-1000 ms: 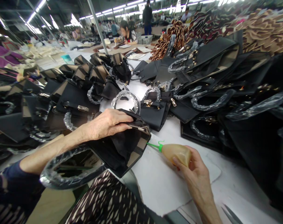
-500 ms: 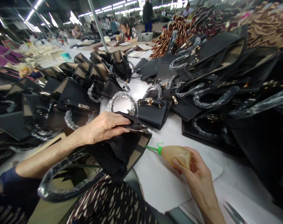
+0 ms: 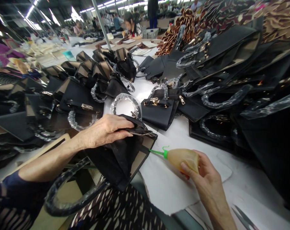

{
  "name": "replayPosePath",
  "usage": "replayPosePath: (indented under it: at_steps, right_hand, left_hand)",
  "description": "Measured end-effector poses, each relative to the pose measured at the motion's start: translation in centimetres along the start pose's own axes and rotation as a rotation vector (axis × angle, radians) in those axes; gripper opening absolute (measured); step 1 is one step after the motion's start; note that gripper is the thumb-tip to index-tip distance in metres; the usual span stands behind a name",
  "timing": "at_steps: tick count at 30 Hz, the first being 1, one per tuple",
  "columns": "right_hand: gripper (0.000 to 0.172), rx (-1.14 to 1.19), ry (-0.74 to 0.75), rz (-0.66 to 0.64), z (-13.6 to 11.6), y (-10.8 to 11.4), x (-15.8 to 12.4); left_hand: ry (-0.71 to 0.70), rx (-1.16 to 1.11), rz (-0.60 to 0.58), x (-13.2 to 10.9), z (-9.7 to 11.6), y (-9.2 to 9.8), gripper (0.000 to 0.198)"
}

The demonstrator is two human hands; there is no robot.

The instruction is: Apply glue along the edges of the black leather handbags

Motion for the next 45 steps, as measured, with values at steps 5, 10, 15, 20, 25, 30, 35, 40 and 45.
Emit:
replayPosePath:
  at_steps: [5, 10, 15, 20, 25, 30, 35, 40, 45]
  right_hand:
    - [0.061, -0.039, 0.023, -0.039, -0.4, -0.3, -0.3]
    - [0.059, -0.081, 0.033, -0.069, -0.4, -0.2, -0.6]
    - [0.061, -0.085, 0.012, -0.067, 0.2, 0.2, -0.8]
    - [0.058, -0.079, -0.020, -0.041, 0.0, 0.1, -0.9]
    - [0.060, -0.028, -0.065, 0.008, 0.1, -0.1, -1.0]
    - [0.056, -0.050, -0.071, -0.046, 0.0, -0.3, -1.6]
    - [0.056, -0.122, -0.043, -0.044, -0.6, -0.4, -1.8]
    - [0.055, -0.080, -0.045, -0.066, 0.0, -0.3, -1.8]
    - [0.053, -0.068, -0.056, -0.100, 0.4, -0.1, -1.9]
  left_hand:
    - [-0.008, -0.006, 0.009, -0.2, 0.1, 0.0, 0.024]
    - [0.009, 0.011, -0.004, -0.5, 0.1, -0.2, 0.025]
    - [-0.007, 0.025, 0.004, -0.8, 0.3, -0.3, 0.027]
    - [-0.008, 0.050, -0.003, -1.0, 0.6, -0.3, 0.027]
    - [-0.024, 0.047, 0.002, -1.3, 0.7, -0.6, 0.026]
    - [-0.024, 0.045, 0.009, -1.5, 0.6, -0.7, 0.027]
    - [-0.045, 0.056, 0.026, -1.4, 0.6, -0.6, 0.028]
    - [-0.045, 0.043, 0.008, -1.5, 0.7, -0.6, 0.027]
    - [-0.052, 0.047, 0.012, -1.5, 0.7, -0.6, 0.026]
Point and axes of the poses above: each hand's wrist, its own x-axis towards the middle knuckle, its own y-axis out of the back of the hand, z = x × y, the point moved 3 cm from there along x, towards the middle knuckle, and after that the axes turned 1 degree about y, right-handed, at the moved point
